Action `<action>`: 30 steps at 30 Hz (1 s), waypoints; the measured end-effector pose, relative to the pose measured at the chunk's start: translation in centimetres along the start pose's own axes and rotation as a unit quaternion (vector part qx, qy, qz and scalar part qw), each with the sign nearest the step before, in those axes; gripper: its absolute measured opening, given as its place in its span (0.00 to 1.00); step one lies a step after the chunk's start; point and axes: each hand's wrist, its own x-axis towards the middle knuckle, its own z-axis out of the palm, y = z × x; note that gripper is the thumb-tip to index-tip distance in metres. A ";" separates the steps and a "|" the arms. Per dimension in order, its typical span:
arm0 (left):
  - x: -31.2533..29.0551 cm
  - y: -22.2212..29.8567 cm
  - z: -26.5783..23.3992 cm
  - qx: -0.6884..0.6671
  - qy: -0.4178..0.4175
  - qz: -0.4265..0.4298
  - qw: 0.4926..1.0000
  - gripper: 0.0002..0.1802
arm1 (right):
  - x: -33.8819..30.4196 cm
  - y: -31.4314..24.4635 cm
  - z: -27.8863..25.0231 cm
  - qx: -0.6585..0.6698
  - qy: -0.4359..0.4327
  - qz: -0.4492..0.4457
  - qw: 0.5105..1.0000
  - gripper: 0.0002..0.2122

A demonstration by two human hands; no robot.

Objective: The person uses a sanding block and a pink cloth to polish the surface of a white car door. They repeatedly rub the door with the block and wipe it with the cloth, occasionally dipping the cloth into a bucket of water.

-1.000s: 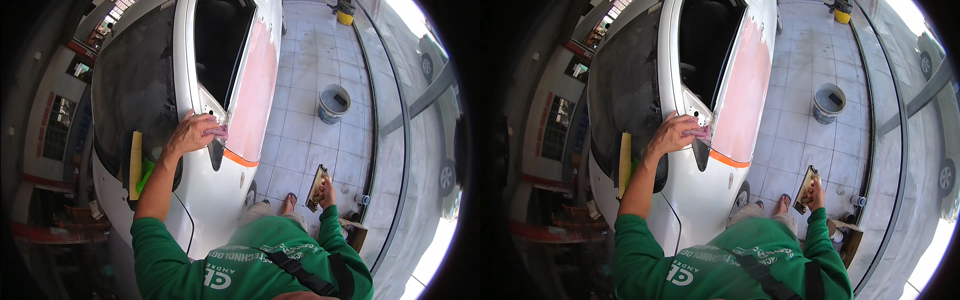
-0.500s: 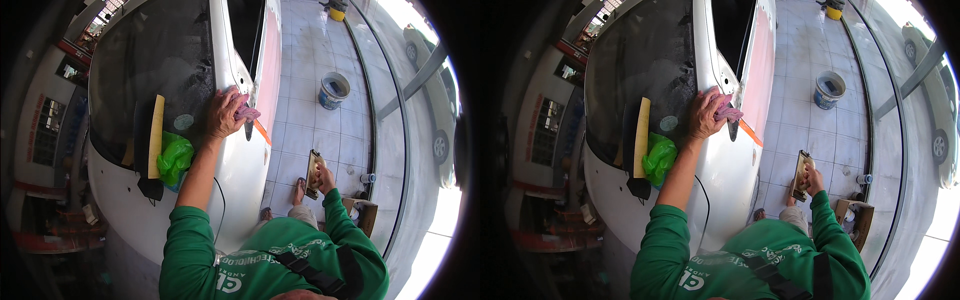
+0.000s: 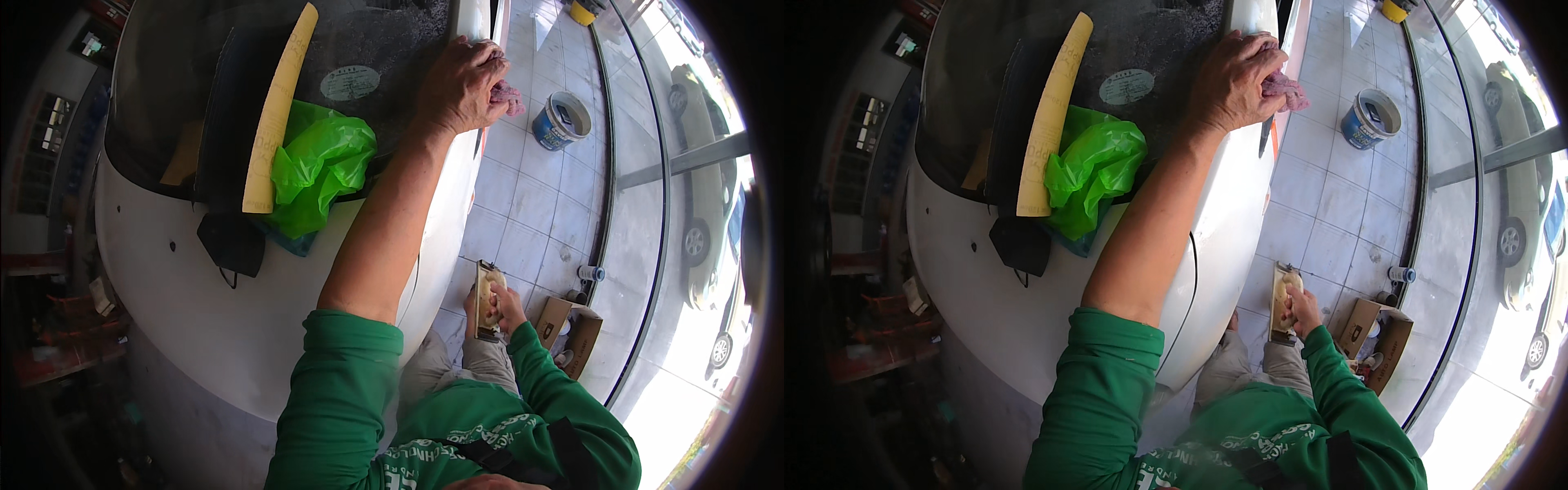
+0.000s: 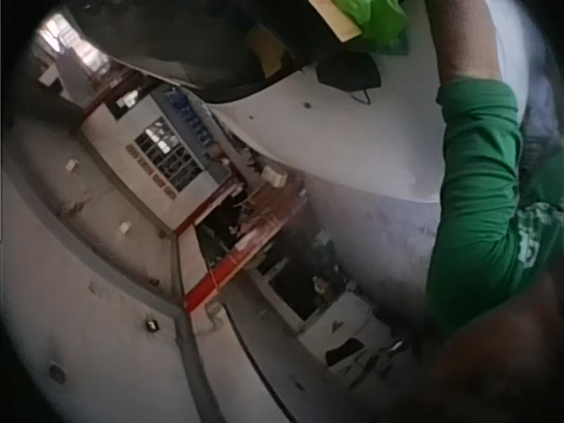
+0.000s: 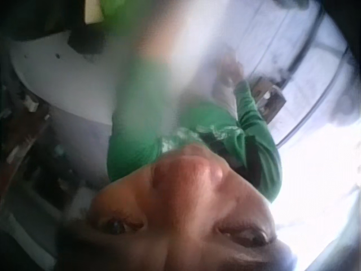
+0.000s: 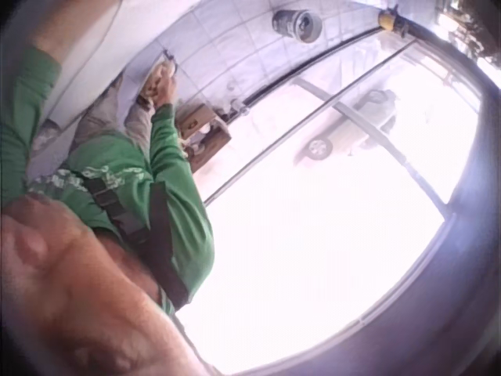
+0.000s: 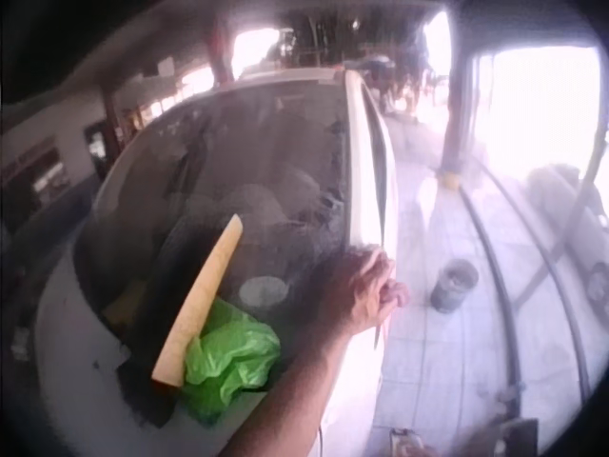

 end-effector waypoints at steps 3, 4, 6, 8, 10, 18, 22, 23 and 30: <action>-0.2 -0.2 0.0 0.012 0.011 -0.019 1.000 0.27 | 0.8 3.1 0.4 -0.023 -0.004 0.007 1.000 0.12; -0.2 -0.3 0.0 -0.030 0.071 -0.003 0.997 0.23 | 1.0 3.9 0.5 -0.042 0.006 0.030 0.999 0.12; -0.1 -0.2 -0.2 -0.093 0.122 -0.002 0.988 0.13 | 1.4 5.3 0.5 -0.072 0.018 0.048 0.996 0.12; 0.0 0.1 -0.3 -0.105 0.074 -0.038 0.991 0.22 | 1.7 6.2 0.5 -0.073 0.008 0.051 0.996 0.12; 0.0 0.2 -0.4 -0.102 0.106 -0.015 0.989 0.22 | 1.9 6.7 0.4 -0.069 0.001 0.049 0.996 0.12; -0.1 0.1 0.3 0.002 0.028 0.018 0.999 0.28 | 1.2 4.5 -1.8 -0.025 0.006 -0.003 1.000 0.12; 0.4 0.5 0.0 0.008 -0.035 -0.016 0.999 0.34 | 1.1 0.0 -4.9 0.013 0.020 -0.031 0.999 0.13; 0.6 0.7 -0.1 0.031 -0.045 -0.009 0.998 0.35 | 1.2 -1.4 -5.9 0.015 0.025 -0.042 0.999 0.14; 2.5 3.9 0.5 0.095 -0.070 -0.060 0.991 0.23 | -0.1 -13.4 -10.8 0.034 -0.053 -0.143 0.988 0.38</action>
